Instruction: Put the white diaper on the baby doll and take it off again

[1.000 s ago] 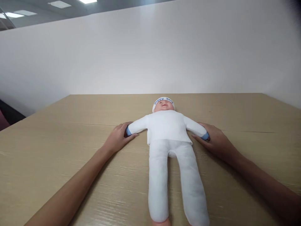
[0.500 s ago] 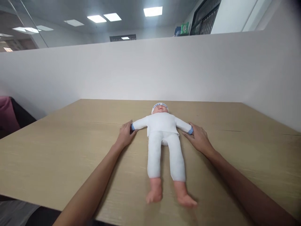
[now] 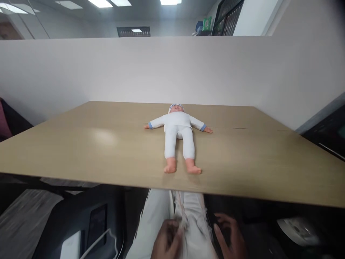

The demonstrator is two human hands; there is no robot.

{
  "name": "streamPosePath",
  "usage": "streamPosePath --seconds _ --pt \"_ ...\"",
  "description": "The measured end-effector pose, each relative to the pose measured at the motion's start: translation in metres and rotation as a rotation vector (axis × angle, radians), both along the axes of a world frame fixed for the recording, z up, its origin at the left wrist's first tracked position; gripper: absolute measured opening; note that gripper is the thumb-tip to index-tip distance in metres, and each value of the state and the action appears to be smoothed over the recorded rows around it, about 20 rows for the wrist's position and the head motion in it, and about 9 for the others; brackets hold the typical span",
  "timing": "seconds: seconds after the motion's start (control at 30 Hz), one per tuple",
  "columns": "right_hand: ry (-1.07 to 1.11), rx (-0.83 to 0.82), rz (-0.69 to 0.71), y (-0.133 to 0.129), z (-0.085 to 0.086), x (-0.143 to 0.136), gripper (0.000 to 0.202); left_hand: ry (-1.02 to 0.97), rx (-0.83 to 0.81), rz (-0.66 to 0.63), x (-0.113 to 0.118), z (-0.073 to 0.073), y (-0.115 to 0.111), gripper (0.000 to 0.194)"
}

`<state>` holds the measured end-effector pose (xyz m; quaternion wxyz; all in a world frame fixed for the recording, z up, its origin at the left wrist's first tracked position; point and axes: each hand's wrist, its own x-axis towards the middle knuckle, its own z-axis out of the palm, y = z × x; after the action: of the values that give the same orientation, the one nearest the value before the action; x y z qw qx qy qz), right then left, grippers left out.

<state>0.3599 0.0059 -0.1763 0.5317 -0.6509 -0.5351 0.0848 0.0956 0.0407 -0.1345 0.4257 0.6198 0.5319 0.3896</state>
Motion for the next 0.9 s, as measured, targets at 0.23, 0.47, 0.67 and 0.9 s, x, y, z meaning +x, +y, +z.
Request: streamPosePath --seconds 0.23,0.47,0.67,0.9 --pt "0.623 -0.584 0.075 0.028 -0.006 -0.020 0.083 -0.359 -0.694 0.000 0.045 -0.024 0.028 0.098" --pt "0.763 -0.702 0.280 -0.018 0.053 -0.029 0.065 -0.572 -0.821 -0.122 0.035 0.037 -0.010 0.093" --pt "0.860 -0.656 0.178 -0.081 0.125 -0.040 0.062 -0.722 -0.680 -0.275 0.008 0.118 -0.071 0.092" --pt "0.734 -0.479 0.143 -0.049 0.158 -0.076 0.052 -0.761 -0.513 -0.237 0.007 0.129 -0.044 0.082"
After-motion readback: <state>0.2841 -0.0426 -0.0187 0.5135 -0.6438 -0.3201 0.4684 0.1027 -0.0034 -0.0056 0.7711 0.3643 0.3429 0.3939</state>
